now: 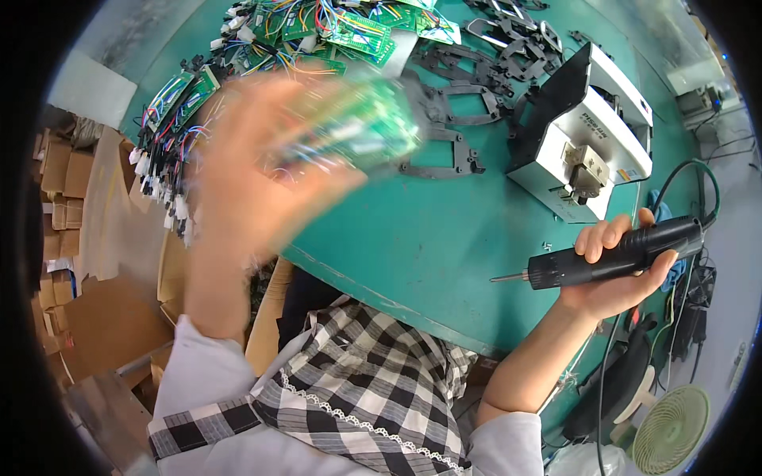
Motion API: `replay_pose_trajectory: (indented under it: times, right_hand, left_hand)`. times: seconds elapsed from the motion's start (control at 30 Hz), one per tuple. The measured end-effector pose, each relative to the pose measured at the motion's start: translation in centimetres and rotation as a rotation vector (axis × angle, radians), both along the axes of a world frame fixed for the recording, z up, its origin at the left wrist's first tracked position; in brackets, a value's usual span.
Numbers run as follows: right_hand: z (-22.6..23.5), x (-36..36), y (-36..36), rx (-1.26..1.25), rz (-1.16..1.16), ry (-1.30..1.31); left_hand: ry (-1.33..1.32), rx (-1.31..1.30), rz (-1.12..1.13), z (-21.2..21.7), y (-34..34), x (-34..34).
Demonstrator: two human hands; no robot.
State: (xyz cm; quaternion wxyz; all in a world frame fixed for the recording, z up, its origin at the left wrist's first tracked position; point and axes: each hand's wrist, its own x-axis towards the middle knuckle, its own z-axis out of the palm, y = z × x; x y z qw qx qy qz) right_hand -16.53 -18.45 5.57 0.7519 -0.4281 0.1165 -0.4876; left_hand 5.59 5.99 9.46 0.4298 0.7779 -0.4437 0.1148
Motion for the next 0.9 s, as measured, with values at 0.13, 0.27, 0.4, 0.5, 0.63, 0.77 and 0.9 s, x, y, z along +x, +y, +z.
replay_pose_trajectory:
  times: [0.13, 0.27, 0.4, 0.5, 0.63, 0.77, 0.9]
  right_hand:
    - [-1.2, 0.1, -1.0, 0.061, -0.031, 0.009]
    - [-1.1, 0.7, -0.3, 0.094, -0.079, 0.045]
    - [-1.5, 0.6, -0.5, 0.077, -0.119, 0.067]
    - [-1.4, 0.1, -0.5, 0.082, -0.124, 0.054]
    - [-1.0, 0.1, -0.4, 0.118, -0.135, 0.048]
    - [-0.8, 0.1, 0.1, 0.126, -0.158, 0.053]
    - [-0.9, 0.3, 0.3, 0.128, -0.165, 0.062]
  left_hand:
    - [-0.065, 0.446, 0.562, 4.9, 8.6, 12.1]
    - [0.375, 0.423, 0.36, 2.8, 12.2, 17.6]
    - [0.281, 0.478, 0.392, 3.0, 11.1, 15.6]
    - [0.136, 0.487, 0.428, 3.0, 11.0, 14.6]
    - [-0.103, 0.565, 0.444, 2.5, 10.9, 13.2]
    - [-0.464, 0.55, 0.606, 3.0, 7.5, 11.1]
    - [-0.166, 0.299, 0.106, 2.4, -3.1, 4.7]
